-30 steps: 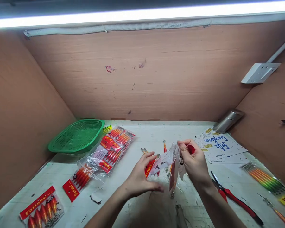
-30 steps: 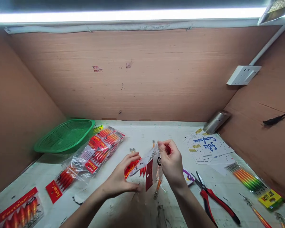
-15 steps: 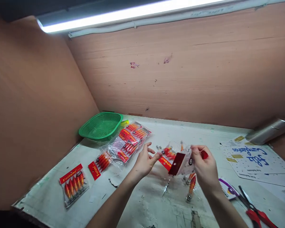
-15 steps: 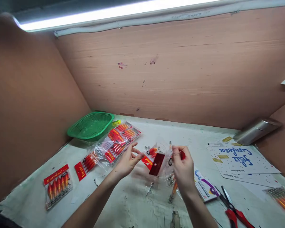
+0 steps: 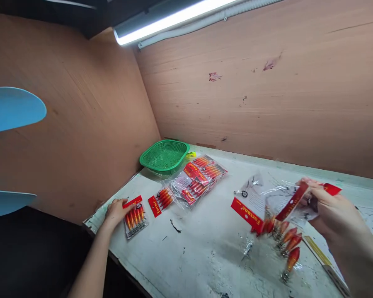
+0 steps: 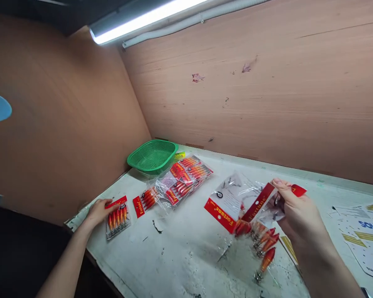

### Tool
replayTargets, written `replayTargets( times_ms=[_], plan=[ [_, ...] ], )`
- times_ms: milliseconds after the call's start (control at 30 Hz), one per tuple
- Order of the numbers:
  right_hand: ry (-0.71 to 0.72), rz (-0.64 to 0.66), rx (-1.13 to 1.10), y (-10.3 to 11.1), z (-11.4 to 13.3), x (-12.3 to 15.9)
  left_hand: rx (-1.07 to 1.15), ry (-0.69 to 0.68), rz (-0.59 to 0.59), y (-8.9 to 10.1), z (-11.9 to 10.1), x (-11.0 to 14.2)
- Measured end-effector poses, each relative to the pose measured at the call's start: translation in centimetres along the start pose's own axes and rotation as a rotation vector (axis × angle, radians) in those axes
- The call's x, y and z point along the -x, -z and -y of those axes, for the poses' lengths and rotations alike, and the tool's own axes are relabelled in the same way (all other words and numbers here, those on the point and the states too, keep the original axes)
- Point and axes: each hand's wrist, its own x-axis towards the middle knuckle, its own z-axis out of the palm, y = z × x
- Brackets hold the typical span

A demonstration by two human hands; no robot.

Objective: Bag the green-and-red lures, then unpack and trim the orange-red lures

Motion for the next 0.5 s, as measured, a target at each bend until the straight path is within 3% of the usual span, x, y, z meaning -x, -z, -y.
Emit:
replayTargets(
  times_ms=[133, 233, 367, 500],
  plan=[
    [-0.068, -0.08, -0.079, 0.4, 0.9, -0.5, 0.125, -0.021, 0.201, 0.7, 0.3, 0.0],
    [-0.023, -0.013, 0.052, 1.3, 0.8, 0.0, 0.253, -0.106, 0.292, 2.6, -1.3, 1.8],
    [0.205, 0.118, 0.298, 1.3, 0.9, 2.3, 0.534, -0.245, 0.341, 3.8, -6.2, 5.8],
    [0.329, 0.493, 0.633, -0.3, 1.4, 5.7, 0.685, -0.358, 0.43, 1.2, -12.4, 9.8]
  ],
)
